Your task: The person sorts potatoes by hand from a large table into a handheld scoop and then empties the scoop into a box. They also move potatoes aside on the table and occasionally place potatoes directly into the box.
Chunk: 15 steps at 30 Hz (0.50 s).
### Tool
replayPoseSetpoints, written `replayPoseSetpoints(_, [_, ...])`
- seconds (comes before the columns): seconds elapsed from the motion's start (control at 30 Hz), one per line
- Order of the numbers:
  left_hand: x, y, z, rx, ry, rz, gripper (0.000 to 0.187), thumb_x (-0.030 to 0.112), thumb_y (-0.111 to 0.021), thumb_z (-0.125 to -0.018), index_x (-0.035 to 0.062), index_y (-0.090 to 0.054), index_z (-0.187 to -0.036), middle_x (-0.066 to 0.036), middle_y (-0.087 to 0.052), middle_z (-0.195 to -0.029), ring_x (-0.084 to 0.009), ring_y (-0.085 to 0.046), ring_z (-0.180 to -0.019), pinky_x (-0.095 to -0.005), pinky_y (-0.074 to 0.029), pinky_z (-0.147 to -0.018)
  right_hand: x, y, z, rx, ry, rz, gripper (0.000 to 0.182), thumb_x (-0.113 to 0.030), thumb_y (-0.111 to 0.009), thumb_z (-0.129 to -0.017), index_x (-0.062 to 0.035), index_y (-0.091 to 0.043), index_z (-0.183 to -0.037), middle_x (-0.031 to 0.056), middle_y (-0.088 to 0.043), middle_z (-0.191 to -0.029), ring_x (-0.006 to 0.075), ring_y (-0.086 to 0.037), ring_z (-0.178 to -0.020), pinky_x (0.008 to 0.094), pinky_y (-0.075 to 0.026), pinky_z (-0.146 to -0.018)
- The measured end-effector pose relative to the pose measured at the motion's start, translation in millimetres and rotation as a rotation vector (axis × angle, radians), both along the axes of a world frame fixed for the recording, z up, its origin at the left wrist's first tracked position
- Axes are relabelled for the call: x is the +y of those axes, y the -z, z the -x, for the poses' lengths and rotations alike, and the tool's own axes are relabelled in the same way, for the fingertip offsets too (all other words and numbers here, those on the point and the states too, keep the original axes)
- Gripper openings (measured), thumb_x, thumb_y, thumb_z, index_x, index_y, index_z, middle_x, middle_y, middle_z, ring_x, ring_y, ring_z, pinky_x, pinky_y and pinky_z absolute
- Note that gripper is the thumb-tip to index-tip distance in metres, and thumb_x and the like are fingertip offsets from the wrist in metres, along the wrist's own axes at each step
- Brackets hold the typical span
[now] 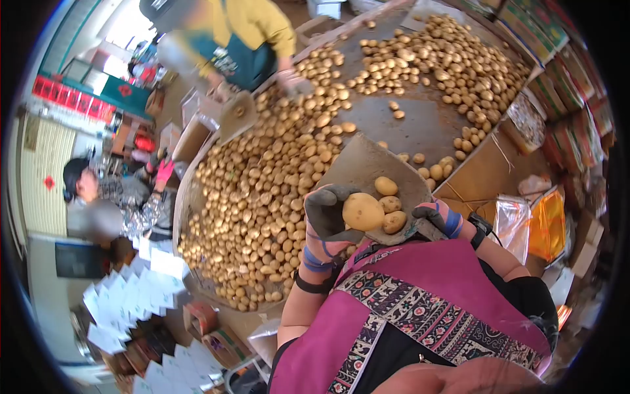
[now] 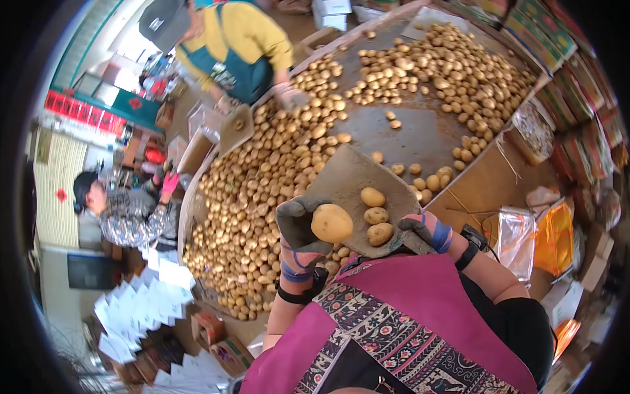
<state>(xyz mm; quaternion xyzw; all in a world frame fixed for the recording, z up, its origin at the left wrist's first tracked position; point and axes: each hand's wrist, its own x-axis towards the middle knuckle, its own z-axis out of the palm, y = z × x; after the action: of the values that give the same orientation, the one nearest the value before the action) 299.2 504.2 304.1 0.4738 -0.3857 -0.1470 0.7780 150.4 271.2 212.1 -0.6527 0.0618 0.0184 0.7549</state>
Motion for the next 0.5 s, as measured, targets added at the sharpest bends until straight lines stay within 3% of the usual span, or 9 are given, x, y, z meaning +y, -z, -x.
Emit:
replayPoseSetpoints(0.07, [26.7, 5.1, 0.4, 0.166, -0.038, 0.025, 0.079, 0.02, -0.088, -0.064, 0.0159, -0.039, -0.126, -0.01, -0.05, -0.124, -0.0262, -0.053, -0.116, -0.0407, -0.05, -0.093, 6.8, 15.7, -8.4, -0.061, -0.071, 0.106, 0.011, -0.01, -0.062, -0.085, -0.005, -0.065, -0.093, 0.0056, -0.065, -0.085, 0.0209, -0.063, -0.082, 0.0306, -0.051, -0.076])
replayPoseSetpoints(0.13, [48.7, 6.0, 1.1, 0.294, -0.053, 0.102, 0.08, 0.025, -0.086, -0.066, 0.0169, -0.038, -0.13, -0.011, -0.049, -0.126, -0.0268, -0.052, -0.117, -0.0417, -0.05, -0.094, 11.9, 25.4, -15.1, -0.212, -0.192, 0.462, 0.016, -0.01, -0.065, -0.081, -0.0076, -0.062, -0.097, 0.0084, -0.065, -0.094, 0.0262, -0.063, -0.087, 0.0344, -0.051, -0.077])
replayPoseSetpoints(0.23, [72.9, -0.6, -0.2, 0.552, 0.043, 0.337, 0.08, 0.032, -0.078, -0.075, 0.0149, -0.035, -0.14, -0.013, -0.049, -0.13, -0.0285, -0.051, -0.119, -0.0431, -0.051, -0.093, 26.1, 30.7, -23.3, -0.315, -0.237, 0.583, 0.015, -0.008, -0.062, -0.083, -0.0079, -0.062, -0.098, 0.0087, -0.065, -0.093, 0.0257, -0.063, -0.087, 0.0343, -0.051, -0.077])
replayPoseSetpoints(0.3, [96.0, 4.7, -3.2, 0.773, 0.126, 0.082, 0.07, 0.026, -0.074, -0.078, 0.0085, -0.039, -0.135, -0.014, -0.051, -0.126, -0.0279, -0.051, -0.118, -0.0421, -0.052, -0.09, 35.3, 36.4, -26.4, -0.259, -0.248, 0.572, 0.014, -0.008, -0.06, -0.084, -0.008, -0.062, -0.098, 0.0086, -0.065, -0.093, 0.0255, -0.064, -0.088, 0.0339, -0.051, -0.077])
replayPoseSetpoints(0.33, [98.6, 15.8, -3.6, 0.741, 0.003, -0.202, 0.058, 0.018, -0.068, -0.081, 0.0026, -0.043, -0.13, -0.014, -0.053, -0.122, -0.027, -0.053, -0.115, -0.0362, -0.053, -0.087, 39.1, 37.3, -27.3, -0.209, -0.233, 0.554, 0.014, -0.007, -0.058, -0.085, -0.0082, -0.062, -0.098, 0.0085, -0.065, -0.093, 0.0254, -0.064, -0.088, 0.0335, -0.051, -0.077])
replayPoseSetpoints(0.37, [96.5, 25.7, -0.9, 0.755, -0.013, -0.181, 0.058, 0.018, -0.068, -0.081, 0.0026, -0.043, -0.13, -0.014, -0.053, -0.122, -0.027, -0.053, -0.115, -0.0362, -0.053, -0.087, 42.0, 34.4, -27.7, -0.203, -0.261, 0.563, 0.014, -0.007, -0.058, -0.085, -0.0082, -0.062, -0.098, 0.0085, -0.065, -0.093, 0.0254, -0.064, -0.088, 0.0335, -0.051, -0.077])
replayPoseSetpoints(0.43, [87.1, 38.3, 3.4, 0.331, -0.075, -0.365, 0.052, 0.009, -0.067, -0.079, 0.0008, -0.046, -0.126, -0.014, -0.056, -0.116, -0.0265, -0.056, -0.11, -0.0336, -0.05, -0.089, 48.9, 25.6, -33.0, -0.409, -0.267, 0.776, 0.013, -0.006, -0.055, -0.086, -0.0078, -0.063, -0.097, 0.0089, -0.065, -0.093, 0.025, -0.064, -0.087, 0.0329, -0.051, -0.076])
replayPoseSetpoints(0.47, [84.9, 37.5, 2.9, 0.34, -0.098, -0.351, 0.052, 0.009, -0.067, -0.079, 0.0008, -0.046, -0.126, -0.014, -0.056, -0.116, -0.0265, -0.056, -0.11, -0.0336, -0.05, -0.089, 51.0, 24.3, -35.4, -0.414, -0.296, 0.78, 0.013, -0.006, -0.055, -0.086, -0.0078, -0.063, -0.097, 0.0089, -0.065, -0.093, 0.025, -0.064, -0.087, 0.0329, -0.051, -0.076])
replayPoseSetpoints(0.5, [82.3, 28.2, 1.0, 0.105, -0.14, -0.355, 0.052, 0.008, -0.068, -0.078, 0.0001, -0.047, -0.124, -0.015, -0.057, -0.114, -0.0274, -0.057, -0.108, -0.0343, -0.048, -0.091, 52.8, 24.1, -34.5, -0.307, -0.275, 0.714, 0.012, -0.006, -0.058, -0.084, -0.0077, -0.065, -0.094, 0.0089, -0.066, -0.092, 0.0248, -0.064, -0.087, 0.0338, -0.051, -0.078])
